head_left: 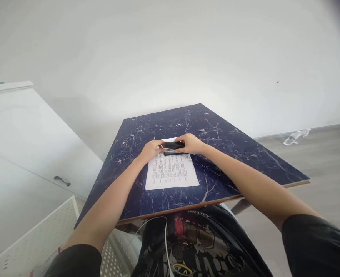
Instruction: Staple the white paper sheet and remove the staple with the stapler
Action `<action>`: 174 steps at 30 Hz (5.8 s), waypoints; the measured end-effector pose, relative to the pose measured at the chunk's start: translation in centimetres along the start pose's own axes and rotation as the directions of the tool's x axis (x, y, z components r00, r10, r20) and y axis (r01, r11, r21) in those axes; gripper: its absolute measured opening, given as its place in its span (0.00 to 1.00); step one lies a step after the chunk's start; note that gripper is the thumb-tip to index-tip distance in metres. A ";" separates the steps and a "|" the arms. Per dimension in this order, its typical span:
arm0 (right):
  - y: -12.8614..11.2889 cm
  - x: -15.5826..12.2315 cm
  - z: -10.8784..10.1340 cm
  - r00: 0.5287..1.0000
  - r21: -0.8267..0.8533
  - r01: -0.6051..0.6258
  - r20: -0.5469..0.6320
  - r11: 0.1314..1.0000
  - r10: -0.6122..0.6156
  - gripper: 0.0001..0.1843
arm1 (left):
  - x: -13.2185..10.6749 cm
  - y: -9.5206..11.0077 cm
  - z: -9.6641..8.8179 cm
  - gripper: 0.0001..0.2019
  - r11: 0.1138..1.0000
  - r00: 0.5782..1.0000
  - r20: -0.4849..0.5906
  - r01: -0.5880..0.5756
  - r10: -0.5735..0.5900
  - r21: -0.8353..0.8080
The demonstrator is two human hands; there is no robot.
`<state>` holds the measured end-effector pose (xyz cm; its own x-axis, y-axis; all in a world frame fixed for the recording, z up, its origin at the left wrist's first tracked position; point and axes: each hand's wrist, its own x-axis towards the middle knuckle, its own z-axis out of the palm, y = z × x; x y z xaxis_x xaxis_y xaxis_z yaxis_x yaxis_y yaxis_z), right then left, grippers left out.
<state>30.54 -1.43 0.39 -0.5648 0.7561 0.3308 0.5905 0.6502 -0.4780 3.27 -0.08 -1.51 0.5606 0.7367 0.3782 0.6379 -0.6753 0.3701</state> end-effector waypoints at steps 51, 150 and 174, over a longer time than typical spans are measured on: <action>3.5 -1.5 -5.0 0.975 -0.063 -0.138 0.165 0.988 0.147 0.18 | -1.2 -0.6 -0.8 0.11 0.918 0.912 -0.301 0.160 -0.278 -0.364; 2.9 0.3 -1.6 0.866 -0.391 -0.497 -0.177 0.775 0.467 0.34 | -1.4 -1.9 0.9 0.12 0.969 0.956 -0.166 0.246 -0.242 0.009; 7.1 -0.4 -4.0 0.871 -0.285 -0.486 -0.080 0.826 0.485 0.39 | -1.3 2.6 1.9 0.30 0.977 0.930 0.361 -0.131 0.062 0.171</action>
<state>37.33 3.19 0.12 -0.1594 0.9798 0.1211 0.9268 0.1907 -0.3236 5.16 -2.71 -2.64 0.7518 0.6558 0.0685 0.6395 -0.7505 0.1668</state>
